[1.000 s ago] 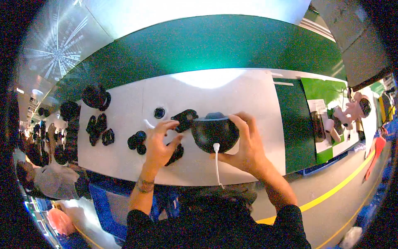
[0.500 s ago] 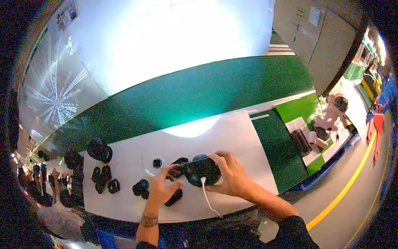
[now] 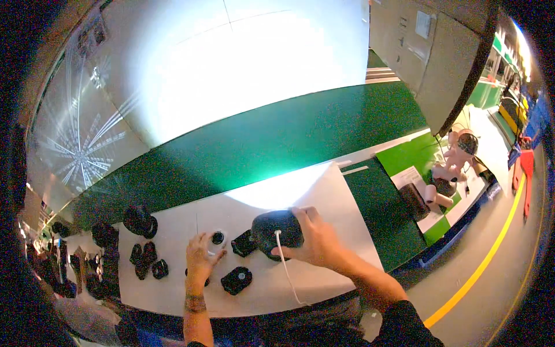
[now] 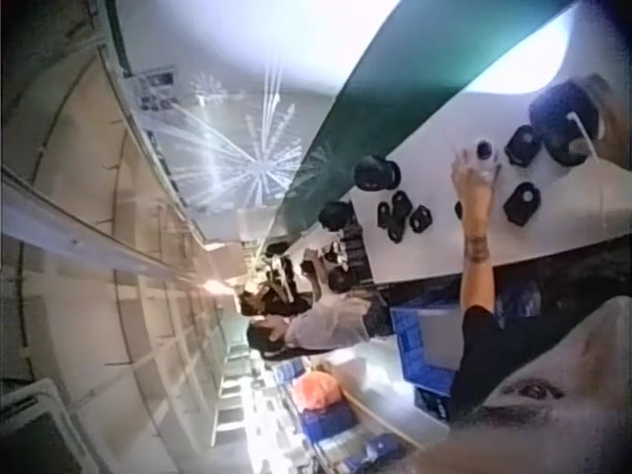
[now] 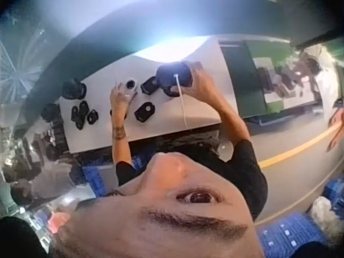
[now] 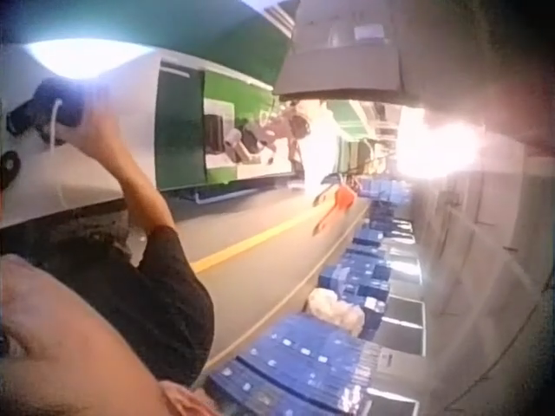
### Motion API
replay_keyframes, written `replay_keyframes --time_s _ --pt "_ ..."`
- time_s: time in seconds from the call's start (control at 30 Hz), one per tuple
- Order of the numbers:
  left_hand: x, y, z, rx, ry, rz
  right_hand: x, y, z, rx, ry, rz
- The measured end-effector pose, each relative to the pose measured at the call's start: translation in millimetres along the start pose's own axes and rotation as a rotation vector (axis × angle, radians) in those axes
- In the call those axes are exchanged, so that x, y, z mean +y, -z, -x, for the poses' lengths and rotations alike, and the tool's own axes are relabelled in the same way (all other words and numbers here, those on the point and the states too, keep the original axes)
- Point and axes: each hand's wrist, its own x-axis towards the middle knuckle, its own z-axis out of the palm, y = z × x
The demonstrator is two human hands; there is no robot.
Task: Testing the light projection patterns and functionality of a starry sky light projector on an assembly line.
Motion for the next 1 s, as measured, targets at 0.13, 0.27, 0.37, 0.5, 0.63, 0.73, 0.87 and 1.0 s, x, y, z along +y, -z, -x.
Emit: replay_keyframes --time_s 0.13,0.27,0.37,0.5,0.63,0.73,0.87,1.0 --pt "1 3 -1 -0.032 0.009 0.033 8 -7 9 0.047 0.234 0.013" --pt "4 6 1 0.008 0.008 0.130 15 -31 32 0.203 0.360 0.024" --pt "8 10 -2 -0.028 0.048 0.107 21 -42 42 0.276 0.429 0.029" --pt "16 23 -3 0.047 0.094 0.183 30 -44 36 0.222 0.391 -0.014" --pt "23 47 10 -0.153 0.045 0.649 35 -39 25 0.109 0.297 -0.145" --pt "30 60 13 -0.372 0.029 0.849 31 -38 22 0.084 0.354 -0.120" --pt "42 56 7 -0.541 -0.036 0.839 27 -36 18 0.069 0.361 -0.123" --pt "49 40 6 -0.628 0.052 0.905 25 -33 18 0.061 0.344 -0.098"
